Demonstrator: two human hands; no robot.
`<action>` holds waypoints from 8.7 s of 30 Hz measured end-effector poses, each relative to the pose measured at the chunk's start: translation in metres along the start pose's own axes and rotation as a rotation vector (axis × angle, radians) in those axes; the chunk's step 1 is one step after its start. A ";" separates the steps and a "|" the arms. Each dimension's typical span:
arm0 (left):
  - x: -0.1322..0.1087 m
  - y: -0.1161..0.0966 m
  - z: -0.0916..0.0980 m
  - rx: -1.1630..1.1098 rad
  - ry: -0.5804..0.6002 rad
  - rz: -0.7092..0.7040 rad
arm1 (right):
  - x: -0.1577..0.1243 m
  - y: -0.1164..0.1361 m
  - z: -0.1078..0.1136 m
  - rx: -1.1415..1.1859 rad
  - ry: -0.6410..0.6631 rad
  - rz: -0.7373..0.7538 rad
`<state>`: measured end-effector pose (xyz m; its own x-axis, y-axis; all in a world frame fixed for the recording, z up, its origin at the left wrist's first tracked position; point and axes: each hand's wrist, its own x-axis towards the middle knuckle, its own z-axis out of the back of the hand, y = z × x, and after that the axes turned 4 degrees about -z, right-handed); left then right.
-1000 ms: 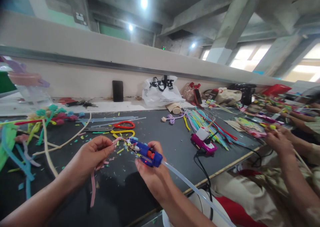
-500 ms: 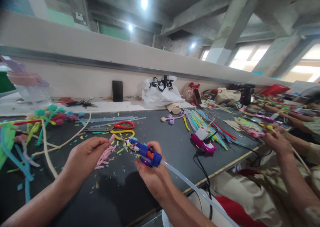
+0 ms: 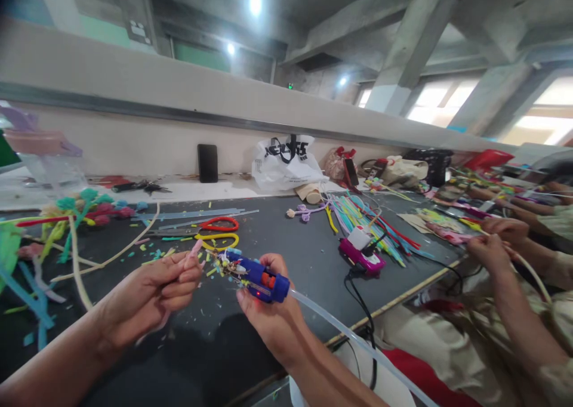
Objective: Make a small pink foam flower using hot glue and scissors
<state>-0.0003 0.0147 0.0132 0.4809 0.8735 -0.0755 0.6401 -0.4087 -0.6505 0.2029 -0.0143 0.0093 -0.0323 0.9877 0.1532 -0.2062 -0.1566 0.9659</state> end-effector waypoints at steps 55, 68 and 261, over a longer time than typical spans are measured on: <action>0.004 0.003 0.006 0.173 -0.059 0.021 | 0.002 0.002 -0.004 0.000 -0.027 0.002; 0.000 0.007 0.006 1.267 -0.270 -0.808 | 0.006 0.000 -0.004 -0.045 -0.092 -0.013; -0.001 0.004 0.015 1.069 -0.127 0.055 | 0.024 0.020 -0.012 -0.926 0.275 0.574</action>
<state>-0.0077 0.0161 -0.0008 0.3880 0.9073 -0.1621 -0.2648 -0.0587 -0.9625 0.1859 0.0059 0.0296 -0.5468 0.7541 0.3637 -0.7353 -0.6403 0.2221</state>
